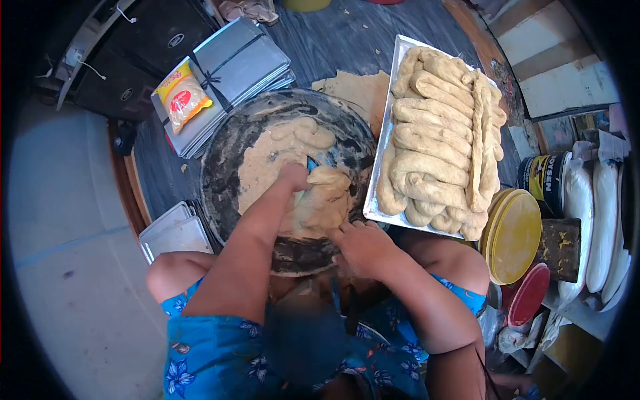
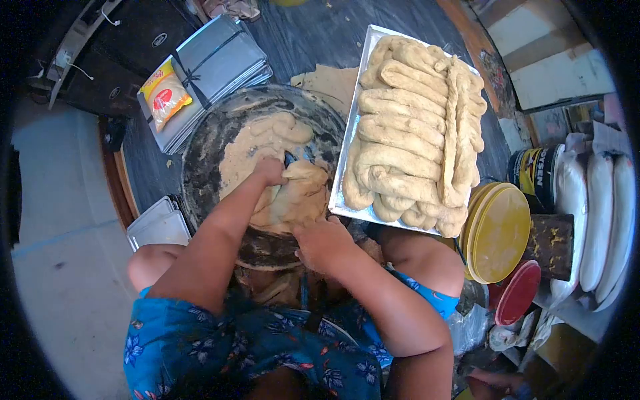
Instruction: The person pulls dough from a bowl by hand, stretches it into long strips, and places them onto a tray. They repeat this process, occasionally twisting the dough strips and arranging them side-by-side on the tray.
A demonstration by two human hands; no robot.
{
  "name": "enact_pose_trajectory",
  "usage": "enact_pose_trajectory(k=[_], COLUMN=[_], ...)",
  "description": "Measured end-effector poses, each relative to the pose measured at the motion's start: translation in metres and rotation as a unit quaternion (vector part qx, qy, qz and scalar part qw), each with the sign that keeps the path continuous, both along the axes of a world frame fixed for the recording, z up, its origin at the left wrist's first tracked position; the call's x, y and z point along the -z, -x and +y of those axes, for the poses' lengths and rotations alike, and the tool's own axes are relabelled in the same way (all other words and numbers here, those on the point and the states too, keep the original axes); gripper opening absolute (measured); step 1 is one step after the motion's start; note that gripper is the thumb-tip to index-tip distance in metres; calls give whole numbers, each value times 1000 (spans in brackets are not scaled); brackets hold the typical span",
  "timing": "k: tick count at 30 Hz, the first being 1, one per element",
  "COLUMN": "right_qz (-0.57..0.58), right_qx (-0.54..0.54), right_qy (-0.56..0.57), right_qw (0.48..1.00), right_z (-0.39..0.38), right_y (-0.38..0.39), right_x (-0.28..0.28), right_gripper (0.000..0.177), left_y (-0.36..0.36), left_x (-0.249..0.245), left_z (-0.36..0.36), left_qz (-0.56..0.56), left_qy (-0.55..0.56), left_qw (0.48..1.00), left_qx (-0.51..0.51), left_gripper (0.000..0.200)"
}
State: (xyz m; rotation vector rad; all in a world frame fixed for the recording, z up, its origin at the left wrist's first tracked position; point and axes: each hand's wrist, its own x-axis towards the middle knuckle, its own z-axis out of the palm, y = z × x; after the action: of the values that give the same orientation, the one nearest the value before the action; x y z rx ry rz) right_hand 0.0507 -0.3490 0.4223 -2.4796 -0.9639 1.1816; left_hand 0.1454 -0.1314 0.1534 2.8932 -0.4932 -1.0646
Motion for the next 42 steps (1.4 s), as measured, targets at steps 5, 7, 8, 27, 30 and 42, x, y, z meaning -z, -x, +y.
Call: enact_pose_trajectory(k=[5, 7, 8, 27, 30, 42], right_qz=[-4, -20, -27, -203, -117, 121], right_qx=[1, 16, 22, 191, 363, 781], right_qy=[13, -4, -12, -47, -72, -364], right_qw=[1000, 1000, 999, 959, 922, 493], right_z=[3, 2, 3, 79, 61, 21], right_y=[-2, -1, 0, 32, 5, -25], right_x=[0, 1, 1, 248, 285, 284], right_gripper=[49, 43, 41, 45, 38, 35], left_y=[24, 37, 49, 190, 187, 178], left_x=[-46, -71, -84, -69, -67, -75], left_z=[28, 31, 31, 8, 1, 25], left_qz=[6, 27, 31, -113, -122, -4], left_qy=[-7, -12, -12, 24, 29, -36], left_qw=[1000, 999, 999, 984, 981, 965], left_qx=[-19, -30, -37, -139, -146, -258], left_gripper=[45, 44, 44, 32, 31, 44])
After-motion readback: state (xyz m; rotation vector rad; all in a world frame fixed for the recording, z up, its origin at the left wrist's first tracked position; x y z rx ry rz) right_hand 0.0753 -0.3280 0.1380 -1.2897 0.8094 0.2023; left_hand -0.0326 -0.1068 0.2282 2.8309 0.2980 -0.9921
